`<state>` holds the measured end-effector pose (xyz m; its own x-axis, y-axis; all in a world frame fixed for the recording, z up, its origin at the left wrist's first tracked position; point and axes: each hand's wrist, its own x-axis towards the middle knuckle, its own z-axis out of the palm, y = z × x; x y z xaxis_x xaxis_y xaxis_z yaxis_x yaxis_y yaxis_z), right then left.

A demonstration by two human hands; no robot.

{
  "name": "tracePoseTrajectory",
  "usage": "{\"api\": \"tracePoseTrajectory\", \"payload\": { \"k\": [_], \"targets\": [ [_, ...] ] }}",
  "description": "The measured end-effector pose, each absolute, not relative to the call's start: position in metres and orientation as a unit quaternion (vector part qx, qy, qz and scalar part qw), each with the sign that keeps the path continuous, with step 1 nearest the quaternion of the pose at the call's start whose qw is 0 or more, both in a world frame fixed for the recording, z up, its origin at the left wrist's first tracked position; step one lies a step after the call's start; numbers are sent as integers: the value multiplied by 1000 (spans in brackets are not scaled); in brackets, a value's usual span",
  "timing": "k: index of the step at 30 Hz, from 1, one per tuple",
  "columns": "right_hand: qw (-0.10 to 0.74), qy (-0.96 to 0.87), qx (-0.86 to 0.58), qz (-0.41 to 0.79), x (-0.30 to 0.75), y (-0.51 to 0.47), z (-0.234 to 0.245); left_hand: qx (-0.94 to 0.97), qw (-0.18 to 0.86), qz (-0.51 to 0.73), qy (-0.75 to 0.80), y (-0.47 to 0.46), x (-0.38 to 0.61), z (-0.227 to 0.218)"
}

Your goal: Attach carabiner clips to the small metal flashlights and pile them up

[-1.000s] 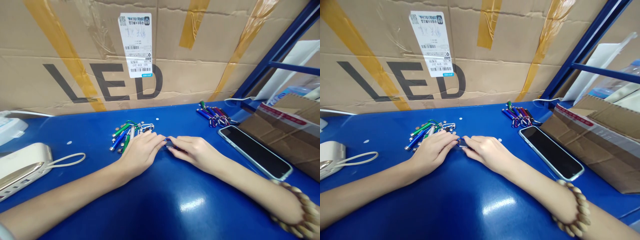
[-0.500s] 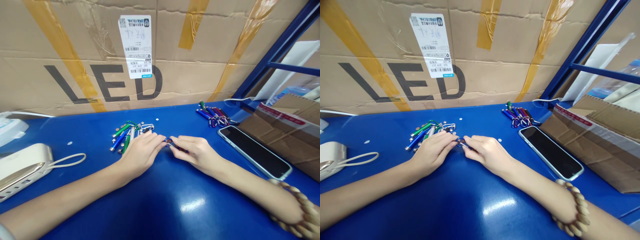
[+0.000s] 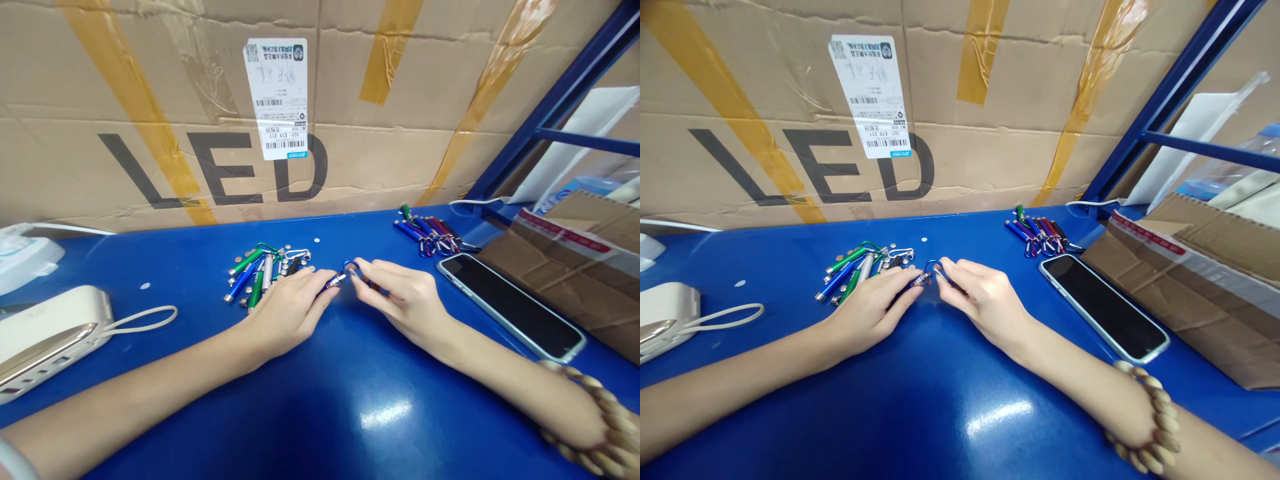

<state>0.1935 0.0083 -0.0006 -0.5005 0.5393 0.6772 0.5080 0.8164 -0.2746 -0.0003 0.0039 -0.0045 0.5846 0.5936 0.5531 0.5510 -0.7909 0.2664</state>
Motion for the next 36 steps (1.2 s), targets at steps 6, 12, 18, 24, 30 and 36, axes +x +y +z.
{"api": "tracePoseTrajectory", "payload": {
  "k": [6,12,18,24,30,36],
  "targets": [
    [393,-871,-291,-44,193,9,-1,897,-19,303,322,3,-1,-4],
    [355,-871,-337,-37,197,14,-1,898,-45,317,302,1,-1,-4],
    [244,-872,-419,63,200,19,-1,885,9,330,328,3,-3,-6],
    [200,-869,-444,85,196,18,1,871,4,312,379,3,-2,-5],
    [239,-885,-351,190,195,16,1,863,24,313,397,1,-2,-2],
    [302,-854,-319,278,190,12,9,847,46,332,413,1,-2,-3]
  ]
}}
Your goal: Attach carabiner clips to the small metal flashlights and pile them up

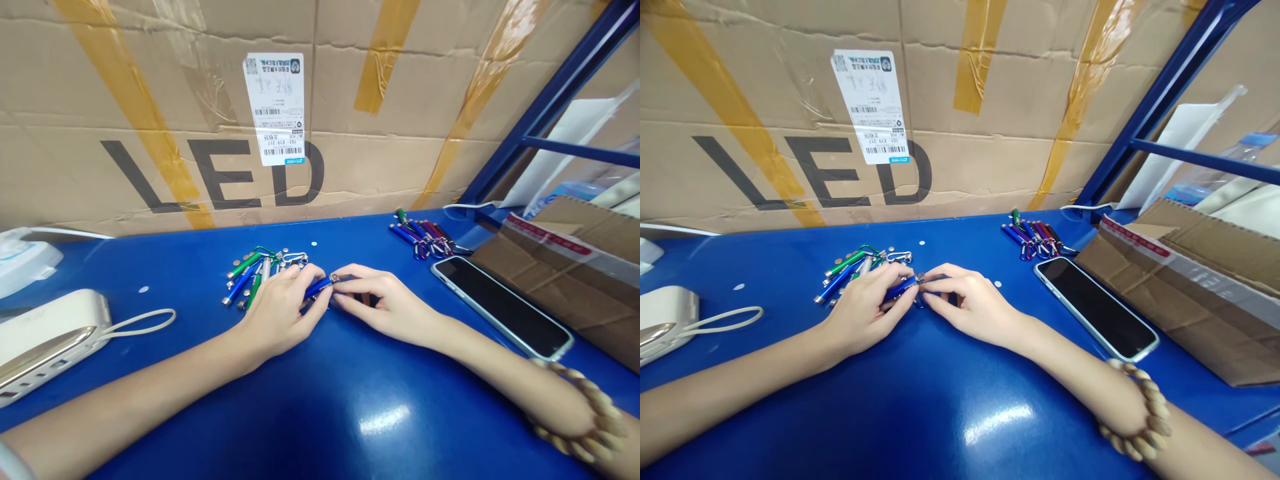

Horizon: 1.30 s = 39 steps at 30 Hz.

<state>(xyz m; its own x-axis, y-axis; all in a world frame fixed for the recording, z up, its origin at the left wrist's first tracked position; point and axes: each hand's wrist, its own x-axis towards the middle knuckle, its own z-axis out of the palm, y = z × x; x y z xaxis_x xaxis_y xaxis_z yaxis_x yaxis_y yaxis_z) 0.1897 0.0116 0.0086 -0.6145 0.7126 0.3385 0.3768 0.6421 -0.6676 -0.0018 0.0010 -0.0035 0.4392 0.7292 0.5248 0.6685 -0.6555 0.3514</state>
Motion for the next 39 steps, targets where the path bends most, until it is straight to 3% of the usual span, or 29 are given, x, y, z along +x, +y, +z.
{"api": "tracePoseTrajectory", "payload": {
  "k": [5,18,28,32,39],
  "targets": [
    [337,-760,-415,370,189,9,11,872,5,315,375,2,-2,-4],
    [333,-701,-385,500,176,-5,6,889,-113,319,307,0,-2,-3],
    [352,-703,-358,503,176,-6,12,890,-150,302,307,-2,-1,3],
    [364,-704,-354,497,175,-9,14,894,-127,283,322,-3,-1,8],
    [385,-694,-353,495,175,-7,14,886,2,260,384,-7,0,11]
  ]
}}
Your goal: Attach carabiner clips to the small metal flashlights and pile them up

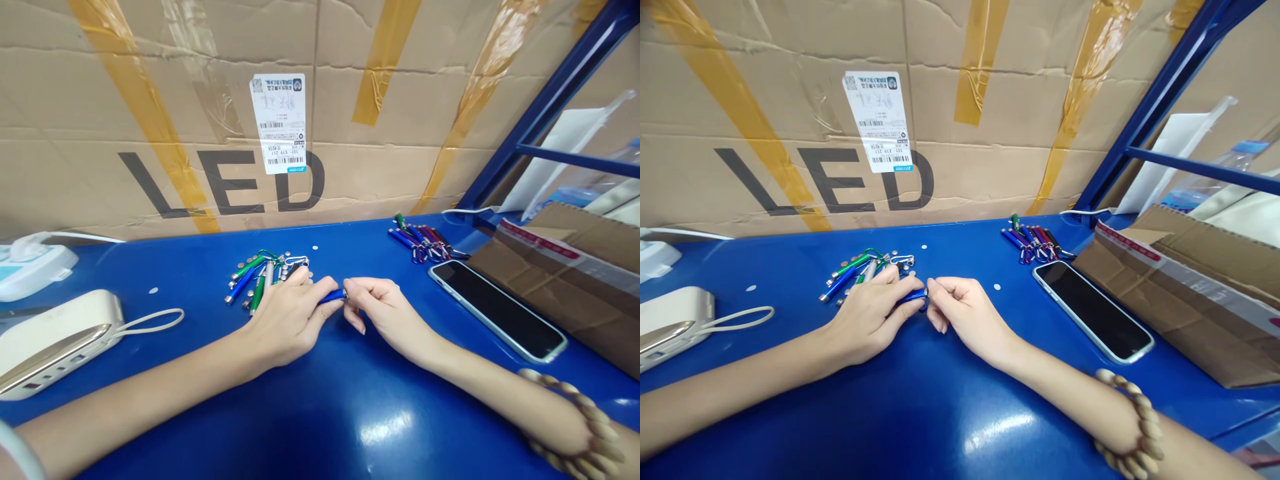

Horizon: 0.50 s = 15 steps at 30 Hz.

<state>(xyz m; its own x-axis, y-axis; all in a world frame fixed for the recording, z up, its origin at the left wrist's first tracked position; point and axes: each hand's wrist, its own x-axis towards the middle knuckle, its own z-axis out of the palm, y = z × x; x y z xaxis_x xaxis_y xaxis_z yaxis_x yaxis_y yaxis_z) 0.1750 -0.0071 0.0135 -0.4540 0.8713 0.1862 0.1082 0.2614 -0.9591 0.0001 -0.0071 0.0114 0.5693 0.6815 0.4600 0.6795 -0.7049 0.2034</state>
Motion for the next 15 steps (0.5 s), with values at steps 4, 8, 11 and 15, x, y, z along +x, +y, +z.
{"api": "tracePoseTrajectory", "payload": {
  "k": [4,8,11,15],
  "targets": [
    [431,-678,-389,450,184,5,9,815,121,324,465,0,-6,18],
    [420,-674,-410,449,189,13,4,778,134,351,503,4,-10,27],
    [392,-700,-401,442,188,12,3,805,90,341,477,6,-11,30],
    [387,-712,-401,428,187,10,3,883,25,252,395,15,-17,33]
  ]
}}
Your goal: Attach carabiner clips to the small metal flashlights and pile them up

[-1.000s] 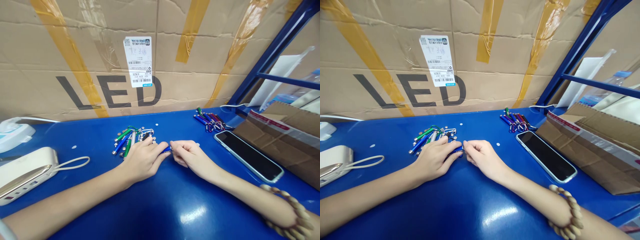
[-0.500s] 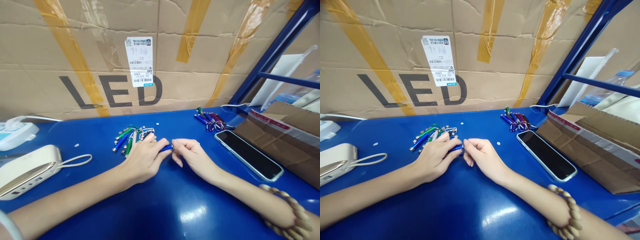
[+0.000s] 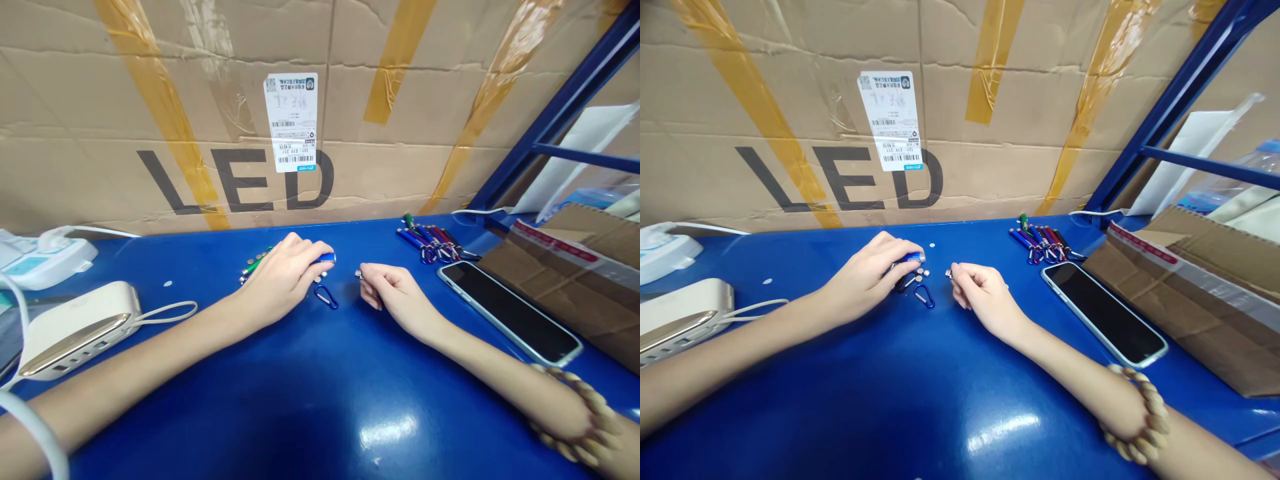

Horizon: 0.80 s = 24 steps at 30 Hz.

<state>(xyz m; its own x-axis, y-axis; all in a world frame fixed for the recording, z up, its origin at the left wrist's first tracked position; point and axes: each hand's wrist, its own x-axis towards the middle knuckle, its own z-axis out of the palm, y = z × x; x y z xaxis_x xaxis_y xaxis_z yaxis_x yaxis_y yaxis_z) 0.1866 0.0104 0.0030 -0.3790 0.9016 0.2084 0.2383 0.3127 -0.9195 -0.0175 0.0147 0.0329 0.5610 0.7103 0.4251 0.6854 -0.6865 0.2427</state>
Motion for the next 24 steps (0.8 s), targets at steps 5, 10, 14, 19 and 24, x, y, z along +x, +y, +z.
{"api": "tracePoseTrajectory", "payload": {
  "k": [5,10,14,19,24],
  "targets": [
    [380,-722,-407,411,188,13,2,927,-87,93,352,29,-31,36],
    [365,-747,-398,390,186,11,1,932,-120,50,338,37,-41,38],
    [350,-761,-395,378,184,8,2,932,-133,28,335,38,-44,41],
    [321,-783,-396,357,182,5,5,929,-139,14,343,37,-41,41],
    [303,-792,-443,292,181,5,3,922,-142,27,360,38,-41,41]
  ]
}}
